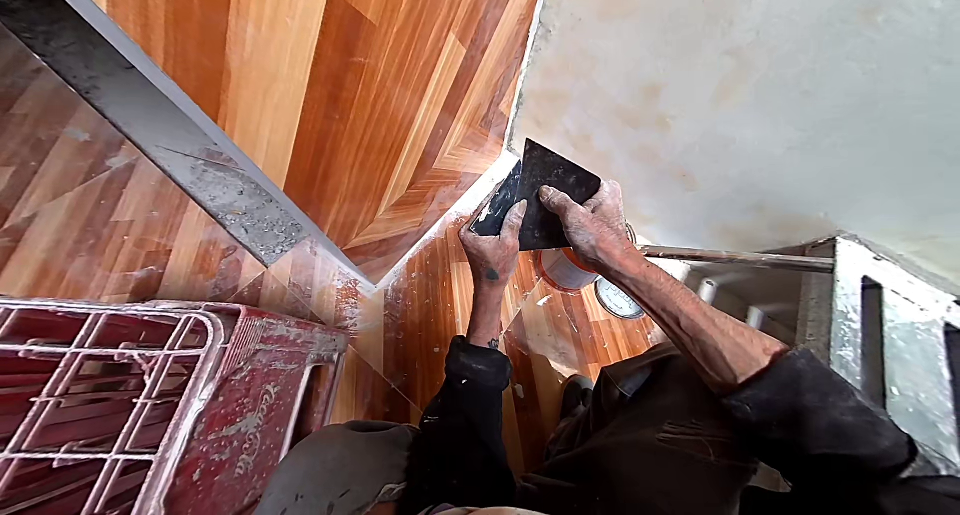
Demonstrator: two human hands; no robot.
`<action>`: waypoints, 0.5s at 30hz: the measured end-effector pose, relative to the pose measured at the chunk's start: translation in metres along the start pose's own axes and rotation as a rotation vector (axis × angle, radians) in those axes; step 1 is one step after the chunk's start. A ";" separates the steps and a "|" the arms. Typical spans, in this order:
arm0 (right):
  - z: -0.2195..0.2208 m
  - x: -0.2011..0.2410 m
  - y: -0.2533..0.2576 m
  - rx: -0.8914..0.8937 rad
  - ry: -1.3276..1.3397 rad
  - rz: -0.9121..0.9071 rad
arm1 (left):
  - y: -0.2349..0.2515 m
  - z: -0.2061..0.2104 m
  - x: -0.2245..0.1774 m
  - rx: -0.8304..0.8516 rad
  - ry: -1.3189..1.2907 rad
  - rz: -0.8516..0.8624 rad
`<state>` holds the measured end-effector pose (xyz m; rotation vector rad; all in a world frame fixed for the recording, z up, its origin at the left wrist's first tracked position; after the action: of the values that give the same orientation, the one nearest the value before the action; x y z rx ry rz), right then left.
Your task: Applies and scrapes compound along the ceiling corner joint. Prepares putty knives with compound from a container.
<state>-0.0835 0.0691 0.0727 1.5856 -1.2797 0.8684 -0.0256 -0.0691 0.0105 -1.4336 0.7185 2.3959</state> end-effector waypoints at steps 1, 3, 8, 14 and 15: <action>-0.001 0.000 0.001 0.018 -0.003 0.004 | 0.003 0.002 0.001 -0.010 -0.010 0.000; -0.002 0.002 0.002 0.063 -0.024 0.010 | 0.005 0.002 0.002 0.029 -0.007 -0.010; 0.001 0.002 0.000 0.030 0.038 0.034 | 0.007 0.001 0.000 -0.018 -0.032 -0.020; 0.001 0.000 0.003 0.078 0.087 0.044 | 0.010 0.001 0.002 0.074 -0.013 -0.039; 0.001 0.001 0.002 0.095 0.088 0.042 | 0.010 0.000 0.003 0.089 -0.010 -0.034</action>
<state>-0.0857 0.0680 0.0734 1.5807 -1.2293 1.0274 -0.0317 -0.0781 0.0112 -1.3866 0.7815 2.3141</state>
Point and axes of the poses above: each hand's wrist, its own y-axis towards the middle knuckle, its own z-axis out of the palm, x = y × z, the point moved 6 cm from there along y, towards the middle knuckle, and after that the axes turned 10 degrees about -x, right-handed, at the moved point
